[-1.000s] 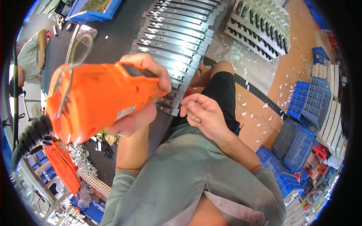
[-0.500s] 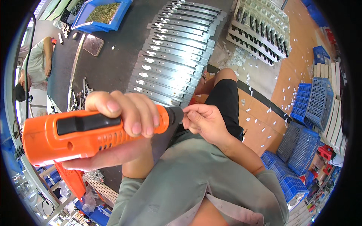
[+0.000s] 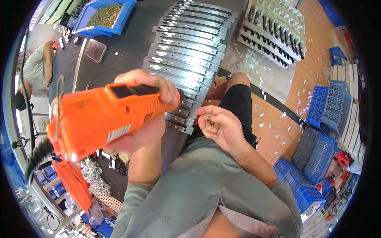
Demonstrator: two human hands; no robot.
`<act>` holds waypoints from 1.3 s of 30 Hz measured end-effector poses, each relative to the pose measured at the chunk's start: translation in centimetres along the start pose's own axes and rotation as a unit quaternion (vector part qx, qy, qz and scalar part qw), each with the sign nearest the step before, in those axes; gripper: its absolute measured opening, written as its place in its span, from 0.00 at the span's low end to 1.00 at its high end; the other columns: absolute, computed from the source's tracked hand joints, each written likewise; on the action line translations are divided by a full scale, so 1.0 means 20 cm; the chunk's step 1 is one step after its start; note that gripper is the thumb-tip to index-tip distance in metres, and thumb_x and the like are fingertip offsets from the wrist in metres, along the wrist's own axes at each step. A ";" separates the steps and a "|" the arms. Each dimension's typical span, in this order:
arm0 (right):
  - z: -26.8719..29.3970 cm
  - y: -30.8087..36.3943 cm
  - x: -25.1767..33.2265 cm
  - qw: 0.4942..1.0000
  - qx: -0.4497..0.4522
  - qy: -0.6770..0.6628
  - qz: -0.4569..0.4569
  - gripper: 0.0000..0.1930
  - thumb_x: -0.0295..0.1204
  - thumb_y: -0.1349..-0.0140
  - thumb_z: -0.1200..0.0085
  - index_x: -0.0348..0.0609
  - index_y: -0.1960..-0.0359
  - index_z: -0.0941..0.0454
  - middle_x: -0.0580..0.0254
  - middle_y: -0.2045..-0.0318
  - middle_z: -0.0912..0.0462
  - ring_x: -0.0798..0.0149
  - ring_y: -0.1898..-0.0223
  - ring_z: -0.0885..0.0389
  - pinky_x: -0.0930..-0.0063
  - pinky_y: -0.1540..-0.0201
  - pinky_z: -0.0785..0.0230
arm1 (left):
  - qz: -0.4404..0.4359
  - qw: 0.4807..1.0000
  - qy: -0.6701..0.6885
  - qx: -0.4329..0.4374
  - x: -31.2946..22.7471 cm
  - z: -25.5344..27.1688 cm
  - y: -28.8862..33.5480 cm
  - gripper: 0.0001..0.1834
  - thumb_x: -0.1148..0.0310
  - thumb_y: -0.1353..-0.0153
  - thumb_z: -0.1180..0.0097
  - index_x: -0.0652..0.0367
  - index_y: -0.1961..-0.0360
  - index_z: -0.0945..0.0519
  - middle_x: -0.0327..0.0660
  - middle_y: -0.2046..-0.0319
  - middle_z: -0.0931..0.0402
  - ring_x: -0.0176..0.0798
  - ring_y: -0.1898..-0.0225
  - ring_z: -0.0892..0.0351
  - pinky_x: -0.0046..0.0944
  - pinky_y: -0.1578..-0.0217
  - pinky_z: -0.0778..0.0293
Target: The person assembles small metal brackets and plastic fasteners with screws into metal housings at a workbench. The parts are fastened together using an electric screwdriver.
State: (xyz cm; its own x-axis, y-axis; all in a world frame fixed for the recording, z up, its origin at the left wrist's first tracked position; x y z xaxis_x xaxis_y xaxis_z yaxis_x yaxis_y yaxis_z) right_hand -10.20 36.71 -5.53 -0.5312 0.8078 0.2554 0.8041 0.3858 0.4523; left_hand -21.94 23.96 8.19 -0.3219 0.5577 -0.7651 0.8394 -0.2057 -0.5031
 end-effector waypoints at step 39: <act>-0.07 -0.06 -0.06 0.978 0.044 0.165 0.117 0.07 0.29 0.34 0.45 0.38 0.59 0.23 0.66 0.71 0.20 0.81 0.81 0.36 0.85 0.82 0.50 | 0.001 0.992 0.126 0.004 -0.22 -0.08 0.05 0.51 0.21 0.47 0.60 0.65 0.51 0.25 0.45 0.75 0.26 0.43 0.78 0.28 0.39 0.72 0.30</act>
State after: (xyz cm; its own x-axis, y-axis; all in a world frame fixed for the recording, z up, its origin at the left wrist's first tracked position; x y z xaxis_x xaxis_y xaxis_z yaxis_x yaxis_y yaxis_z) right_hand -10.84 34.68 -5.25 -0.3751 0.6967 0.6115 0.9263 0.2561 0.2764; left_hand -18.96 22.69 11.66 -0.1989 0.7407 -0.6417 0.8363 -0.2131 -0.5052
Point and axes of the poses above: each hand's wrist, its own y-axis away from the middle knuckle, its own z-axis out of the back of the hand, x = y × z, the point moved 6 cm from there along -y, towards the middle knuckle
